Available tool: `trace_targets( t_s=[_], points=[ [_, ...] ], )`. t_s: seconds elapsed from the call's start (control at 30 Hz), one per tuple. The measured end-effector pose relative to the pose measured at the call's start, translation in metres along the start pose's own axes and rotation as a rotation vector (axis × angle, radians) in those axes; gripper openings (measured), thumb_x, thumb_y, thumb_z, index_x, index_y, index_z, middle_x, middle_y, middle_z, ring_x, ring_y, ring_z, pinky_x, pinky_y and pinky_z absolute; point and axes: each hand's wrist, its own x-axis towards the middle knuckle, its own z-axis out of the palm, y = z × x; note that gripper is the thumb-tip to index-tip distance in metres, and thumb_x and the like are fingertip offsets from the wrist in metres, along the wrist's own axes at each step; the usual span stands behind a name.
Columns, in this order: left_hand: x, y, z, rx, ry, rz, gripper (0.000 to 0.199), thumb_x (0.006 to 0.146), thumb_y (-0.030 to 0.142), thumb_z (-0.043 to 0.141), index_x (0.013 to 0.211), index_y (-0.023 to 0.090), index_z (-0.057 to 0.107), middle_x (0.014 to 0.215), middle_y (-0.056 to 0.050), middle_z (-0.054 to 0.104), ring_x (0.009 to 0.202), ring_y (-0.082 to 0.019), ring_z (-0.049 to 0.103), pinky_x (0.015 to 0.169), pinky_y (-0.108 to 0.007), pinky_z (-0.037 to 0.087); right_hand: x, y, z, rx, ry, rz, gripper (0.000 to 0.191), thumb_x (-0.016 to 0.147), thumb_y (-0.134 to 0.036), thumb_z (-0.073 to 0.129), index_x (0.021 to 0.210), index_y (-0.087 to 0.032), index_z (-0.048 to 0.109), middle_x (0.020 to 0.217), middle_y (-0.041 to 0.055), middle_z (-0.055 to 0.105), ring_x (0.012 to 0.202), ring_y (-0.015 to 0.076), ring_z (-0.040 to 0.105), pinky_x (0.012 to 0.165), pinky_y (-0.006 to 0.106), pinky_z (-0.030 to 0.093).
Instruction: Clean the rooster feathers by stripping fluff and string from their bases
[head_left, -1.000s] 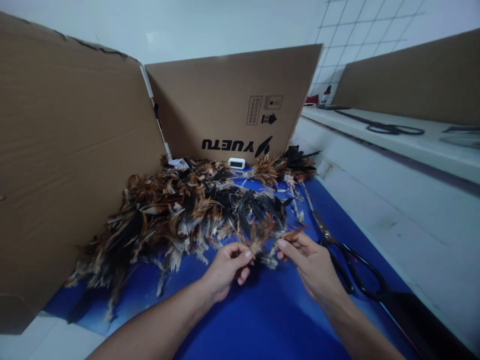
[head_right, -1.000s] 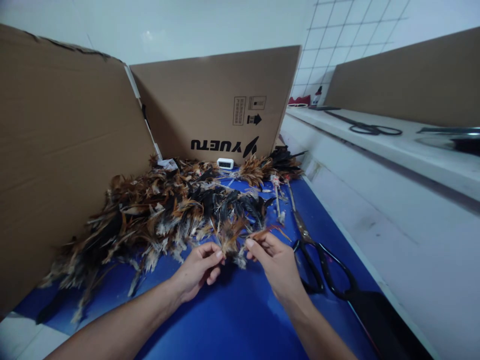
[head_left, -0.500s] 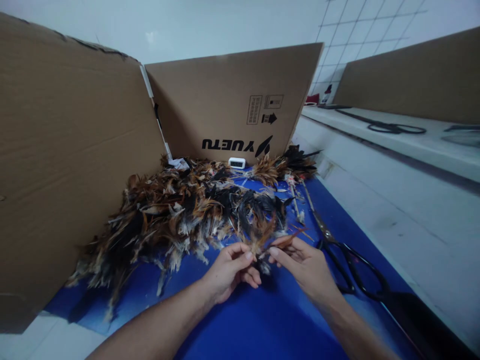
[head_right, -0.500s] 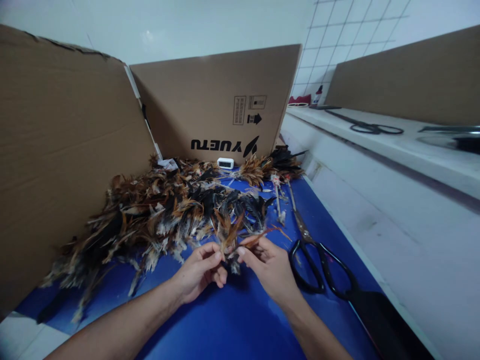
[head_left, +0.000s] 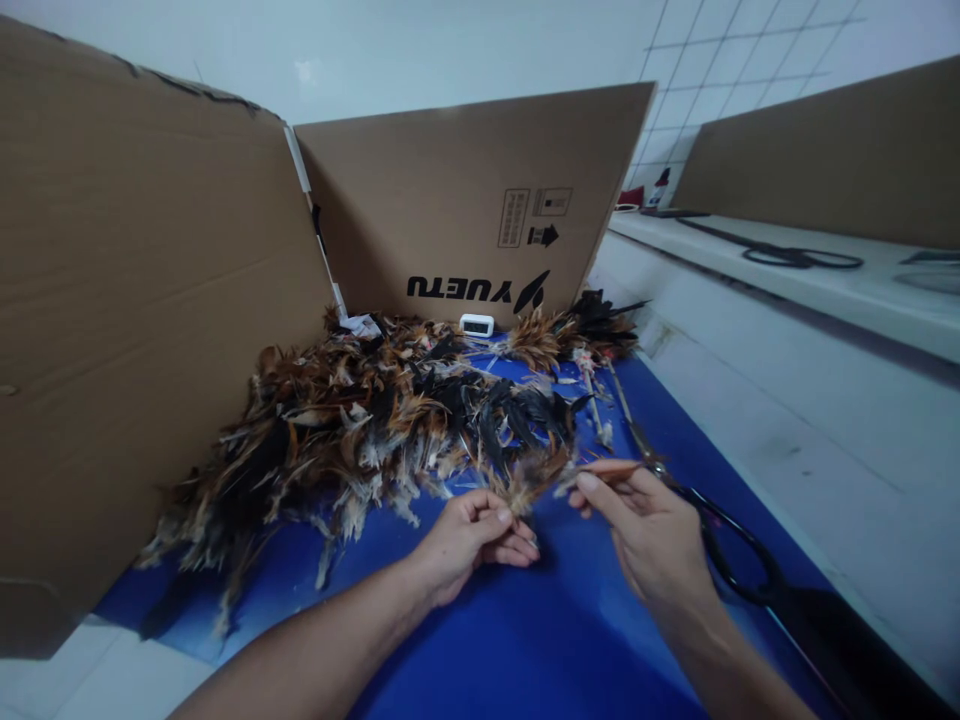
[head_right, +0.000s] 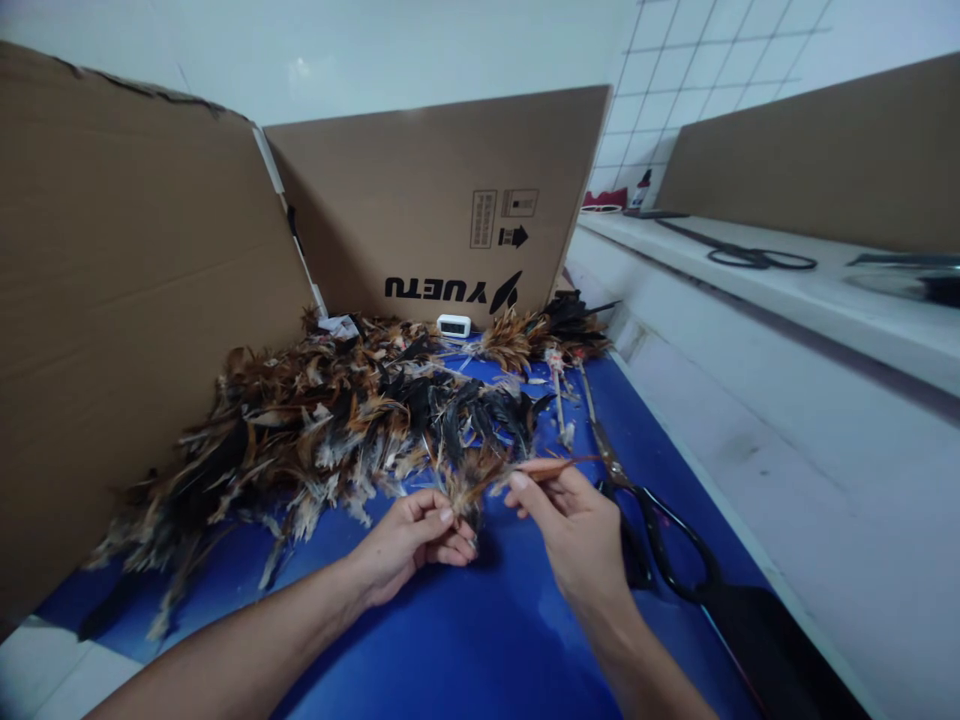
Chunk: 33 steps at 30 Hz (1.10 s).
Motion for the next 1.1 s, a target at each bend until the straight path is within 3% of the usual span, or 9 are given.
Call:
trace_targets(
  t_s=[0.13, 0.37, 0.57, 0.83, 1.1],
  points=[
    [-0.001, 0.001, 0.001, 0.01, 0.014, -0.007, 0.029, 0.073, 0.033, 0.069, 0.075, 0.012, 0.049, 0.074, -0.009, 0.066, 0.063, -0.015, 0.067, 0.059, -0.024, 0.053, 0.002, -0.005, -0.003, 0.067, 0.122, -0.024, 0.02, 0.068, -0.03, 0.073, 0.081, -0.019, 0.062, 0.063, 0.0, 0.064, 0.055, 0.012, 0.06, 0.05, 0.022, 0.048],
    [0.0, -0.001, -0.002, 0.057, 0.063, 0.013, 0.032, 0.071, 0.039, 0.068, 0.077, 0.013, 0.052, 0.079, -0.003, 0.061, 0.042, -0.008, 0.056, 0.036, -0.019, 0.048, -0.011, 0.001, 0.001, -0.173, -0.05, -0.183, 0.012, 0.07, -0.028, 0.07, 0.078, -0.02, 0.065, 0.073, 0.0022, 0.067, 0.062, 0.0149, 0.063, 0.06, 0.027, 0.054],
    [-0.001, 0.0, -0.001, 0.056, 0.057, 0.005, 0.033, 0.07, 0.04, 0.069, 0.075, 0.013, 0.051, 0.07, -0.002, 0.06, 0.039, -0.006, 0.053, 0.033, -0.017, 0.045, -0.014, 0.005, 0.01, -0.422, -0.095, -0.34, 0.007, 0.073, -0.027, 0.065, 0.075, -0.021, 0.068, 0.073, 0.0026, 0.07, 0.066, 0.0172, 0.066, 0.062, 0.028, 0.055],
    [0.002, -0.001, -0.005, 0.061, 0.028, 0.023, 0.033, 0.07, 0.04, 0.07, 0.075, 0.012, 0.052, 0.069, -0.003, 0.062, 0.036, -0.005, 0.05, 0.032, -0.016, 0.042, -0.016, 0.006, 0.015, -0.443, -0.111, -0.338, 0.007, 0.073, -0.027, 0.065, 0.073, -0.02, 0.068, 0.069, 0.0017, 0.069, 0.061, 0.0161, 0.065, 0.06, 0.026, 0.055],
    [0.001, -0.001, -0.002, 0.075, 0.047, 0.011, 0.037, 0.066, 0.043, 0.072, 0.073, 0.012, 0.053, 0.067, -0.002, 0.062, 0.036, -0.006, 0.051, 0.032, -0.016, 0.043, -0.017, 0.006, 0.016, -0.391, -0.084, -0.231, 0.012, 0.072, -0.031, 0.066, 0.074, -0.019, 0.068, 0.069, 0.0029, 0.069, 0.06, 0.0171, 0.065, 0.059, 0.028, 0.055]
  ],
)
